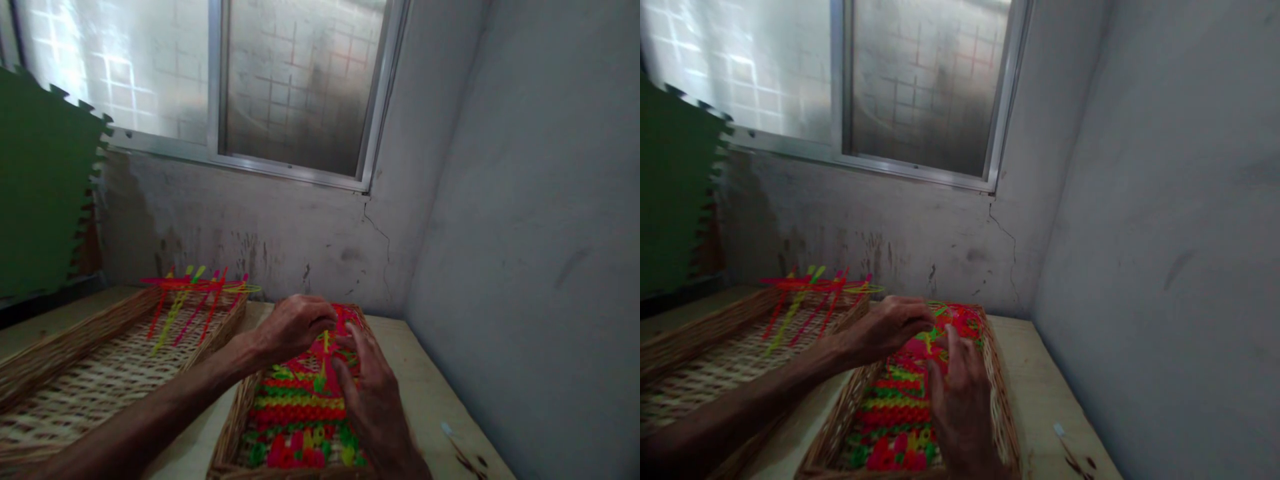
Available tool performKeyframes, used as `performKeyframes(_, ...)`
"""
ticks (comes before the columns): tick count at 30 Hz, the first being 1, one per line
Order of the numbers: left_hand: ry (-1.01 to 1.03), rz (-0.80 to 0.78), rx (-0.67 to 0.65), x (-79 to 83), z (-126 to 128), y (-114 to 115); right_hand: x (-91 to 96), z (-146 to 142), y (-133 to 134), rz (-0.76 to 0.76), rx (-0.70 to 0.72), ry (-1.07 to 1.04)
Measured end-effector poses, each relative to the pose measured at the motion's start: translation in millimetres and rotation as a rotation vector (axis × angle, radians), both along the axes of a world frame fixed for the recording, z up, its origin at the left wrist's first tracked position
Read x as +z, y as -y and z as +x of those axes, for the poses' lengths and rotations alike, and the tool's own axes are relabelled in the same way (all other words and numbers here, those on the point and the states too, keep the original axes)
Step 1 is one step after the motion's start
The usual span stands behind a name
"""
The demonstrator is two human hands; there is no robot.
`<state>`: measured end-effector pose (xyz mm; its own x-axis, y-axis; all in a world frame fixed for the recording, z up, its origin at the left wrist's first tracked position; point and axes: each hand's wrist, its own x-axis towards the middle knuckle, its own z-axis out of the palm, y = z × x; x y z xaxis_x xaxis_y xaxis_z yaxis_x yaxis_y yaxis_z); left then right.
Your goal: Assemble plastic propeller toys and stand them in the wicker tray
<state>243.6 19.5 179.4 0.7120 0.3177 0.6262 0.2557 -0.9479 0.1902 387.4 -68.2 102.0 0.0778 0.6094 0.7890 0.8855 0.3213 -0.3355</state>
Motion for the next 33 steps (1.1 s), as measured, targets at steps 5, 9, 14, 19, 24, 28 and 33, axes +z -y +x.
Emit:
performKeyframes(5, -0.04, 0.027, -0.082, -2.6, 1.1, 2.0, -13.3, 3.7, -16.8, 0.013, -0.039, 0.221)
performKeyframes(9, 0.01, -0.125, 0.066, 3.6, -9.4, -12.8, -13.3, 17.4, 3.0, -0.048, -0.011, -0.101)
performKeyframes(14, -0.003, -0.292, 0.144, 18.3, -18.2, -21.7, -65.2, 45.2, 19.1, -0.183, -0.265, -0.11)
performKeyframes(19, -0.045, -0.404, 0.098, 27.0, -13.0, -18.7, -119.7, 54.3, 14.1, -0.143, -0.481, 0.263)
performKeyframes(24, -0.056, -0.439, 0.08, 14.4, 1.7, -16.0, -113.3, 47.8, 14.7, -0.03, -0.563, 0.186)
performKeyframes(28, -0.11, -0.413, 0.033, -11.0, 15.9, -15.7, -105.7, 46.0, 16.5, -0.079, -0.535, 0.082)
performKeyframes(33, -0.115, -0.389, 0.024, -20.2, 16.3, -20.4, -109.6, 46.8, 16.6, -0.058, -0.54, 0.054)
